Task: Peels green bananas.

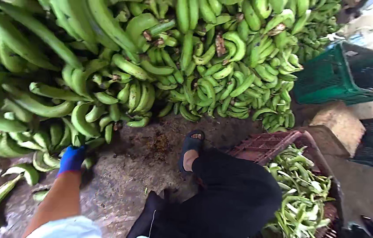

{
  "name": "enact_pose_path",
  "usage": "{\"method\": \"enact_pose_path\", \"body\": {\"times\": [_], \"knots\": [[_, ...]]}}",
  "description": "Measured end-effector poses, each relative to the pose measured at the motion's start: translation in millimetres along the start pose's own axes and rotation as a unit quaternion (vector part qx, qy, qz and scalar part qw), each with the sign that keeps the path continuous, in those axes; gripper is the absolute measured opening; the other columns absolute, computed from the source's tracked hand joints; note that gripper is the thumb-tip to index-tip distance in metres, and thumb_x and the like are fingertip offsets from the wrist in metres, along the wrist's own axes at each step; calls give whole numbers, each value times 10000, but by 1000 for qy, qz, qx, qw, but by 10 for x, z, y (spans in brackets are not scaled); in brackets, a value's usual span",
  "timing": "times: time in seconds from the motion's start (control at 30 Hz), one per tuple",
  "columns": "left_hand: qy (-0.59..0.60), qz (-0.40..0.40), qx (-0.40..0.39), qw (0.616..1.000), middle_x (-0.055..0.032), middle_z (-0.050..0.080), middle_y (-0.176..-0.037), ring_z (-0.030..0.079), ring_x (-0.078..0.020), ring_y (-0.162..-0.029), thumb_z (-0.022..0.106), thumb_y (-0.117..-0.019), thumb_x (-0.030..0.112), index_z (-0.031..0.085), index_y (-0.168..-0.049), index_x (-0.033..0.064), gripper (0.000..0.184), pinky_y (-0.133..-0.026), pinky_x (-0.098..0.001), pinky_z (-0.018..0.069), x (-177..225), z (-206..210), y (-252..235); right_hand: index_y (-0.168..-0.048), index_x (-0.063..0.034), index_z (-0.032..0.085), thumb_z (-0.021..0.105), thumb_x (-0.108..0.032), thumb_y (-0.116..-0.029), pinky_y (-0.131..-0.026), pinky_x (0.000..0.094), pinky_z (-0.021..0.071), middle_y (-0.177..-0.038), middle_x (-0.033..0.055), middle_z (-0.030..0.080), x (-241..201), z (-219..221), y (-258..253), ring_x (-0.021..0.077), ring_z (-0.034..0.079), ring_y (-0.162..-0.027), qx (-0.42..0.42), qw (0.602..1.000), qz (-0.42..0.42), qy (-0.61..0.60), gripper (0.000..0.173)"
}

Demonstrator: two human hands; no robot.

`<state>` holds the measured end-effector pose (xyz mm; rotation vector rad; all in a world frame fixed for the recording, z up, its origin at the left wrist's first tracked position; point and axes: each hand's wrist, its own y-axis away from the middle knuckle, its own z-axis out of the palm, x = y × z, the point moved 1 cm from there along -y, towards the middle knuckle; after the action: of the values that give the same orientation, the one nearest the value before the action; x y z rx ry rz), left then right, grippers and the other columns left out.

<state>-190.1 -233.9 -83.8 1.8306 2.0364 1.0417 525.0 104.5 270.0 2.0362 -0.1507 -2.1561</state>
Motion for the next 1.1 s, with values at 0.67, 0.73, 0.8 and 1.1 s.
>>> {"method": "enact_pose_path", "body": {"times": [0.67, 0.73, 0.8, 1.1], "knots": [[138, 448, -745, 474, -42, 676, -1078, 701, -139, -853, 403, -1087, 232, 390, -1461, 159, 381, -704, -291, 605, 3938, 1373, 5884, -1355, -108, 538, 790, -444, -848, -831, 458, 622, -1194, 109, 712, -135, 297, -42, 272, 714, -1063, -55, 966, -160, -198, 658], [168, 464, -677, 546, -99, 658, -1095, 700, -173, -838, 486, -1071, 177, 383, -1473, 93, 423, -682, -326, 611, 3876, 1556, 6161, -1353, 4, 435, 653, -342, -934, -793, 421, 634, -1088, 98, 716, -92, 92, -17, 226, 732, -954, 38, 980, -178, -79, 585], [197, 512, -594, 589, -140, 642, -1168, 706, -189, -896, 555, -1035, 90, 409, -1464, 36, 457, -735, -348, 621, 3806, 1673, 6252, -1420, 47, 427, 557, -231, -958, -713, 310, 615, -1023, 71, 686, -154, 36, 73, 122, 700, -807, 110, 979, -121, 118, 556], [125, 672, -469, 560, -124, 615, -1327, 627, -83, -1134, 644, -956, 99, 391, -1509, 10, 615, -979, -261, 515, 3751, 1681, 6040, -1346, 45, 574, 519, -295, -1069, -891, 468, 548, -1091, 216, 693, -17, -13, 259, 282, 695, -935, 26, 901, 94, 423, 442]]}}
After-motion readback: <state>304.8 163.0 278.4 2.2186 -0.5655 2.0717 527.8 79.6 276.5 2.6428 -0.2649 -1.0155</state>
